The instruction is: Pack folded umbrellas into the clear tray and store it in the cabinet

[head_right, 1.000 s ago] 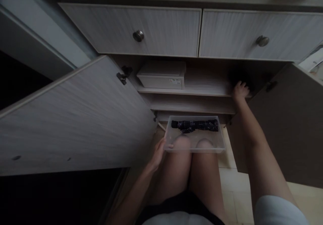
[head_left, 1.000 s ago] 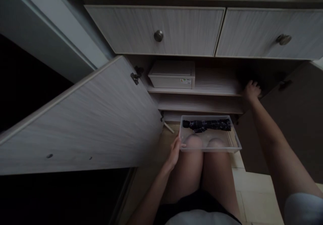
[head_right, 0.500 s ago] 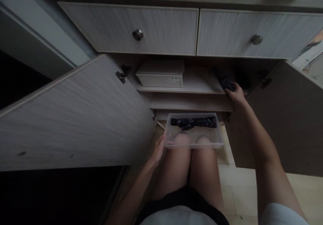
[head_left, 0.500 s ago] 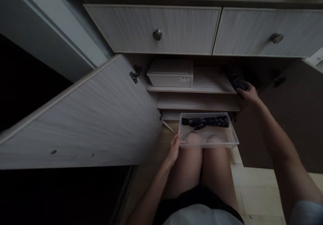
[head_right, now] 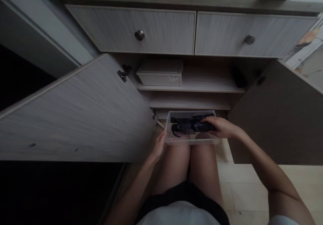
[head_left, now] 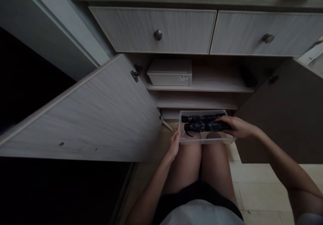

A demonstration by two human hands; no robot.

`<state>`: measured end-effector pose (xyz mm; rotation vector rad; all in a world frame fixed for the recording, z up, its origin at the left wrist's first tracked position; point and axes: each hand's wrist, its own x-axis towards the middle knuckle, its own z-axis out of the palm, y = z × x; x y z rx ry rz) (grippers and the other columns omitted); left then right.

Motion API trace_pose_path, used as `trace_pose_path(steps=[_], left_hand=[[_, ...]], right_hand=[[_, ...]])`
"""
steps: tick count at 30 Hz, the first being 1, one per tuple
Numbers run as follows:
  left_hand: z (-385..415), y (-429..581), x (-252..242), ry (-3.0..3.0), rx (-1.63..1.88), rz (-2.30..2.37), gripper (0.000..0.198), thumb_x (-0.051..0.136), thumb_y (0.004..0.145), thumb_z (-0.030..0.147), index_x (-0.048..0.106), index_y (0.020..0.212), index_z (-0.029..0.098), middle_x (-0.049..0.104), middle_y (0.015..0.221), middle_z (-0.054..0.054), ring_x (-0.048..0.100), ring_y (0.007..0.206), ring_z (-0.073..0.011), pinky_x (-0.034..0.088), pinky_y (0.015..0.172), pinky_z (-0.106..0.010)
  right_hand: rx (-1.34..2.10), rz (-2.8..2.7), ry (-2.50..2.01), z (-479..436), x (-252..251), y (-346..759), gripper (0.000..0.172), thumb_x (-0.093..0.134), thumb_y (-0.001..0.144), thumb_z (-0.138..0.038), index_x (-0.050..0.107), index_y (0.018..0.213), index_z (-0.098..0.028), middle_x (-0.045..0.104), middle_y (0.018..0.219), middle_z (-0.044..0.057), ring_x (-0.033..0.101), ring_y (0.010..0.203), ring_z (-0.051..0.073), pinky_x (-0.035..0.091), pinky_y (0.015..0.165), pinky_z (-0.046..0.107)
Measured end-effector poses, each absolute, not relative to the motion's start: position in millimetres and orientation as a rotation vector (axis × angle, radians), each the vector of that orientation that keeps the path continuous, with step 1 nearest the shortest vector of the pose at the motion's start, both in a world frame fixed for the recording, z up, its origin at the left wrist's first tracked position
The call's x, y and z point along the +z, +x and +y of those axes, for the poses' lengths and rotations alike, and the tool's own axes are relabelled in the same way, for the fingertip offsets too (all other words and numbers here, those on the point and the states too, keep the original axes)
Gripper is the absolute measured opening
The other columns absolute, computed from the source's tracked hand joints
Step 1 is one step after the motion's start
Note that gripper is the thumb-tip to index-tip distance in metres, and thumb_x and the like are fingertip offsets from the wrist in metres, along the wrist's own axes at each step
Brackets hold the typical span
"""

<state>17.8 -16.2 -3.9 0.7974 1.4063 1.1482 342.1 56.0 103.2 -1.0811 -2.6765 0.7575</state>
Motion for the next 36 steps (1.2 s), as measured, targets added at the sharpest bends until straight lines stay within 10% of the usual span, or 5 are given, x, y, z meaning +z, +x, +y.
trace_pose_path(steps=[17, 25, 36], left_hand=[[-18, 15, -8, 0.894, 1.145, 1.420, 0.060, 0.062, 0.086, 0.058, 0.067, 0.132, 0.019, 0.076, 0.114, -0.009, 0.075, 0.086, -0.0244, 0.056, 0.086, -0.036], [-17, 13, -11, 0.876, 1.135, 1.413, 0.064, 0.063, 0.084, 0.061, 0.067, 0.131, 0.018, 0.074, 0.119, -0.011, 0.074, 0.085, -0.0243, 0.056, 0.087, -0.037], [-14, 15, -16, 0.912, 1.091, 1.483, 0.075, 0.056, 0.084, 0.065, 0.063, 0.136, 0.011, 0.078, 0.088, -0.009, 0.074, 0.083, -0.0259, 0.053, 0.094, -0.039]], right_hand=[[0.106, -2.860, -1.280, 63, 50, 304, 0.031, 0.074, 0.082, -0.016, 0.068, 0.112, -0.019, 0.063, 0.108, 0.013, 0.061, 0.100, 0.027, 0.048, 0.088, 0.037], [0.347, -2.435, -1.326, 116, 71, 346, 0.038, 0.065, 0.092, -0.044, 0.065, 0.122, -0.021, 0.066, 0.103, 0.010, 0.063, 0.093, 0.025, 0.050, 0.082, 0.035], [0.176, -1.593, -2.447, 250, 116, 443, 0.061, 0.056, 0.097, -0.025, 0.040, 0.148, 0.005, 0.040, 0.142, 0.040, 0.042, 0.132, 0.032, 0.035, 0.097, 0.041]])
